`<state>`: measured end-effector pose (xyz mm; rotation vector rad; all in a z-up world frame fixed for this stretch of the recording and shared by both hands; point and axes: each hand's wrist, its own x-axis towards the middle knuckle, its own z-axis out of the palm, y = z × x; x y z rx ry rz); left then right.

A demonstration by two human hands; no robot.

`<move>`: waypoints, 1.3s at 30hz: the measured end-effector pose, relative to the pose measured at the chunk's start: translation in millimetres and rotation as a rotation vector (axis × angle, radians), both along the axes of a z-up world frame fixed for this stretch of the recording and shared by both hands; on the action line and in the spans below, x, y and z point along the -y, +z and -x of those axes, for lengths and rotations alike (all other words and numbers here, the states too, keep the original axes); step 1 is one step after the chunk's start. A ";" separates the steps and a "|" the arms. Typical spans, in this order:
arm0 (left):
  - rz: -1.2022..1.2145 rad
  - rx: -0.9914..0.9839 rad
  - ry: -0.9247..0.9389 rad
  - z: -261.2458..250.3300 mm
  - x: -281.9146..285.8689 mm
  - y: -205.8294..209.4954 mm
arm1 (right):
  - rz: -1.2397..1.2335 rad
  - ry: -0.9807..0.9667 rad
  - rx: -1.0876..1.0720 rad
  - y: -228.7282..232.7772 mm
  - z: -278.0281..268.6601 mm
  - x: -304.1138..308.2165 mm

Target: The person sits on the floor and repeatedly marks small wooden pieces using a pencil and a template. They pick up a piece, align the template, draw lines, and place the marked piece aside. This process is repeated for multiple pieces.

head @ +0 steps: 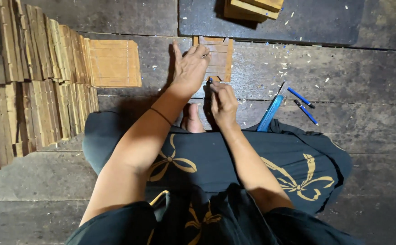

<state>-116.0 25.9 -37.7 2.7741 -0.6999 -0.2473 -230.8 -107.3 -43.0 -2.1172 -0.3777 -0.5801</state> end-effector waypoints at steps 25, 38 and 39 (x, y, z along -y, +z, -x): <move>0.174 -0.034 0.050 -0.2 -9.0 -18.8 | 0.289 -0.375 -0.218 -10.6 -10.9 23.3; 0.599 0.223 0.492 11.0 2.5 -63.5 | 0.478 -0.738 -0.321 -23.5 -33.1 36.4; 0.603 0.225 0.493 13.0 17.3 -54.3 | 0.480 -0.738 -0.316 -28.9 -26.5 45.8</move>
